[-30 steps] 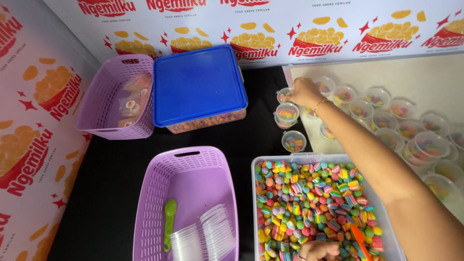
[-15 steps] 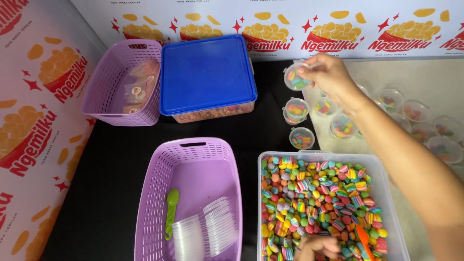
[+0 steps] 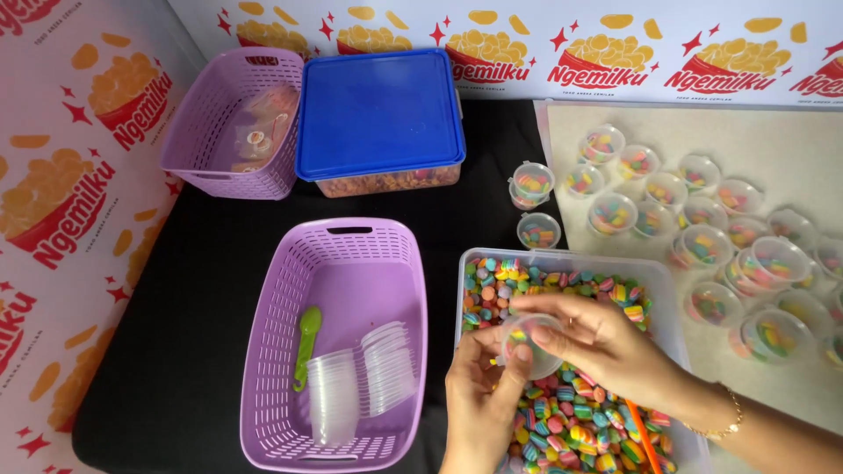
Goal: The person scoops colorful candies from a large container into small plastic cups using an orange scoop. They place filled cups on the table and repeat the process with new cups from a purple basket.
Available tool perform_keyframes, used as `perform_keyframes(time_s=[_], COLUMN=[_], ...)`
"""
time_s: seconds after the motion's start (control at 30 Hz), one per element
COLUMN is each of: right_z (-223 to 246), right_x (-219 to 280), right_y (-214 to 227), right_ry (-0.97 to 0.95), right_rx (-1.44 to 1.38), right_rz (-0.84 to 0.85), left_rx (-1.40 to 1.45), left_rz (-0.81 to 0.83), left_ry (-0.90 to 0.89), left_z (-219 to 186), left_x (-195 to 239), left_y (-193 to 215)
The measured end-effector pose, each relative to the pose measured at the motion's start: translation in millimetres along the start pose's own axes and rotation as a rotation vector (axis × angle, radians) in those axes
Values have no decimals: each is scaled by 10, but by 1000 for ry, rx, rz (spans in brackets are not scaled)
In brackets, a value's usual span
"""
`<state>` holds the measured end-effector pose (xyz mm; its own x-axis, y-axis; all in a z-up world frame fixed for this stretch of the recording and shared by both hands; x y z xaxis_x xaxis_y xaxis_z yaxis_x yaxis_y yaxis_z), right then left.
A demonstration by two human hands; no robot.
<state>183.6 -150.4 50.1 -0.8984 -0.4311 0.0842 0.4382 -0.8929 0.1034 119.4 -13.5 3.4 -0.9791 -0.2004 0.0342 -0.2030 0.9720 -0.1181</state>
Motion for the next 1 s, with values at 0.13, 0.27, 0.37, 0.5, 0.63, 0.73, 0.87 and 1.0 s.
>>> perform_keyframes(time_s=[0.13, 0.27, 0.37, 0.5, 0.63, 0.73, 0.87, 1.0], right_z=[-99, -49, -333, -222, -386, -325, -207, -184], right_x=[183, 251, 291, 371, 417, 434, 425, 359], right_y=[-5, 24, 97, -166, -179, -204, -244, -241], right_ry=[-118, -20, -93, 65, 8, 51, 128, 47], right_rx=[-161, -142, -65, -117, -82, -47, -20, -4], right_rz=[-18, -25, -17, 78, -12, -17, 28, 73], left_rx=[35, 81, -134, -400, -371, -353, -310, -301], left_rz=[-15, 60, 165, 159, 68, 24, 8, 22], left_ry=[18, -14, 66, 115, 105, 32, 8, 50], left_z=[67, 128, 75, 72, 230, 212, 188, 128], left_x=[90, 128, 161, 180, 182, 204, 218, 196], left_y=[-85, -209, -242, -212, -172, -166, -157, -125])
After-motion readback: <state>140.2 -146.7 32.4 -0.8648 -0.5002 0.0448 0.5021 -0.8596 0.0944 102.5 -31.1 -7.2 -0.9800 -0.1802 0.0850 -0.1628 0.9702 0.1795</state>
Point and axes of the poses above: each hand's wrist, its own x-axis away from the middle knuckle, its own y-axis out of the back of the hand, z = x × y, the point moved 9 cm from there along -x, towards the middle knuckle, and after that the axes turned 7 degrees about -x, right-handed, at the moved point
